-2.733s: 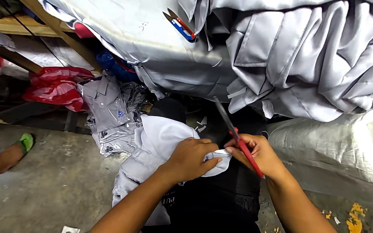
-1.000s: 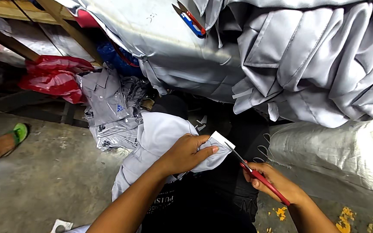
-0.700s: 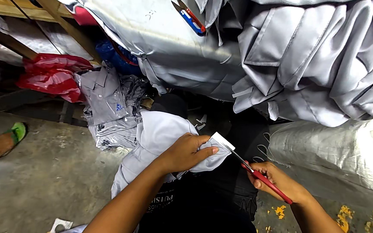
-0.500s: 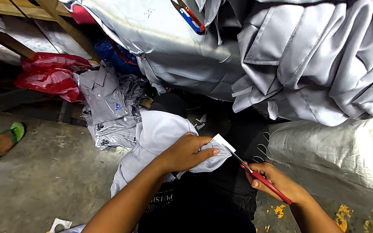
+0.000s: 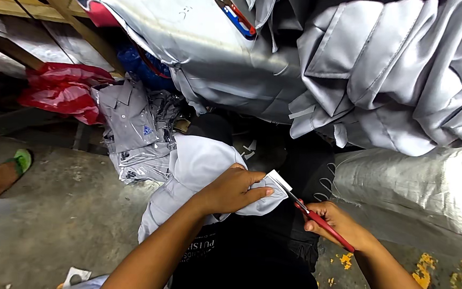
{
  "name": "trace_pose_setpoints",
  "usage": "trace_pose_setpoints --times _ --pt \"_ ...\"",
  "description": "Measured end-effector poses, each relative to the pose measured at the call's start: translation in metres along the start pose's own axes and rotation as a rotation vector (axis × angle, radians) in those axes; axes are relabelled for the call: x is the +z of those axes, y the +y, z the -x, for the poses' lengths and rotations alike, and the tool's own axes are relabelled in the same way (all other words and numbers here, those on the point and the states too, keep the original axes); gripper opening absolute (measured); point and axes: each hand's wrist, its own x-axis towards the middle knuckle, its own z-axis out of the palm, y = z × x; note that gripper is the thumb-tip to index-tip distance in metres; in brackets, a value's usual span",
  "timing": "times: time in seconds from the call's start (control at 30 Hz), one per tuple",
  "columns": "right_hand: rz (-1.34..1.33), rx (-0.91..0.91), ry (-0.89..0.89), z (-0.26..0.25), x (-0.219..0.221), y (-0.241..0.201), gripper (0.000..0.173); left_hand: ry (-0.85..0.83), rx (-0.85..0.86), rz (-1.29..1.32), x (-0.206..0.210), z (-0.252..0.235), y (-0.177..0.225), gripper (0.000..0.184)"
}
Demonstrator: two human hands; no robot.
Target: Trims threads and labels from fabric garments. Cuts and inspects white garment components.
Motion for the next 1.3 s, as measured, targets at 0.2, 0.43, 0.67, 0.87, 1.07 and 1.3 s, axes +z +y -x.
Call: trace_pose_setpoints --times 0.2,0.43,0.67,0.87,1.07,1.3 --pt "-0.022 -0.013 -0.044 -0.001 0.002 0.0 0.063 -0.053 0.029 -0.024 0.0 -0.001 0.001 0.04" --pt "-0.079 -0.012 0.119 -0.011 0.008 -0.002 0.05 -0.008 0.026 -0.008 0.001 0.001 0.001 0.04" --pt "-0.21 -0.254 0.475 -0.065 0.04 -0.046 0.012 0.181 -0.027 0.006 -0.002 0.008 0.011 0.041" --pt "-0.255 -0.288 0.645 -0.083 0.037 -0.054 0.01 0.42 -0.028 -0.303 -0.032 0.07 0.017 0.094" --pt "-0.16 -0.188 0.645 -0.077 0.038 -0.045 0.012 0.521 -0.102 -0.479 -0.011 0.101 0.013 0.028" --pt "-0.067 -0.372 0.659 -0.076 0.029 -0.042 0.029 0.495 0.048 -0.111 -0.017 0.074 0.052 0.023"
